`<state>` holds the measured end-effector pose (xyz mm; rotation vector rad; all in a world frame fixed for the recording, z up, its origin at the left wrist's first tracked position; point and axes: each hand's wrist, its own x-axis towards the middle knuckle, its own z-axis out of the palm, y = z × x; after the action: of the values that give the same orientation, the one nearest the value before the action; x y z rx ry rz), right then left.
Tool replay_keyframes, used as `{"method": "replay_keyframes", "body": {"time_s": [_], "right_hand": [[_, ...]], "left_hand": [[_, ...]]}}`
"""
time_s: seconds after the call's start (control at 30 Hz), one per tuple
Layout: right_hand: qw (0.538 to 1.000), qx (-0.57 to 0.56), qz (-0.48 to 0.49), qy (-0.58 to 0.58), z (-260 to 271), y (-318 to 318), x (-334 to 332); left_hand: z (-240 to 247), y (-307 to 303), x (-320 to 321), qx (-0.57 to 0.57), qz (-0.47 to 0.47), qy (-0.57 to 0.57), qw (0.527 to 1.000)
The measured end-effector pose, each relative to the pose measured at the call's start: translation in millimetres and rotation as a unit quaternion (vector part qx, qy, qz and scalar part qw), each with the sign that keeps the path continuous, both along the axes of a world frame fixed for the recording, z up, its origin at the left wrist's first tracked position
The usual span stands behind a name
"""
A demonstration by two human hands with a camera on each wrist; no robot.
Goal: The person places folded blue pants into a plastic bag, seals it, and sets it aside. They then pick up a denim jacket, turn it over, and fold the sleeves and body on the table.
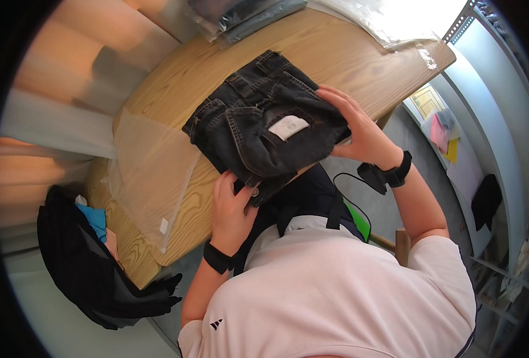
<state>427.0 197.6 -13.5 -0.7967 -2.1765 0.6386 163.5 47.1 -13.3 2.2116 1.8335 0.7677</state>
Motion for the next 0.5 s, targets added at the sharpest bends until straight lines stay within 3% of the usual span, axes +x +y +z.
{"method": "replay_keyframes", "body": {"time_s": [0.03,0.13,0.37,0.43,0.5], "right_hand": [[0.999,-0.005,-0.009,0.040,-8,-1,4],[0.998,-0.045,-0.050,0.001,-34,6,10],[0.997,-0.059,-0.040,0.028,-27,-3,-7],[0.998,-0.033,-0.045,0.037,-24,-13,-8],[0.998,-0.014,-0.051,0.040,-32,-20,-7]], "left_hand": [[0,-1,-2,-0.010,-0.006,-0.007,1.000],[-7,-3,-9,-0.003,-0.026,-0.005,1.000],[-8,-4,-9,-0.010,-0.011,-0.030,0.999],[-5,-7,-5,-0.055,0.013,-0.142,0.988],[-4,-8,-7,-0.057,-0.007,-0.134,0.989]]}}
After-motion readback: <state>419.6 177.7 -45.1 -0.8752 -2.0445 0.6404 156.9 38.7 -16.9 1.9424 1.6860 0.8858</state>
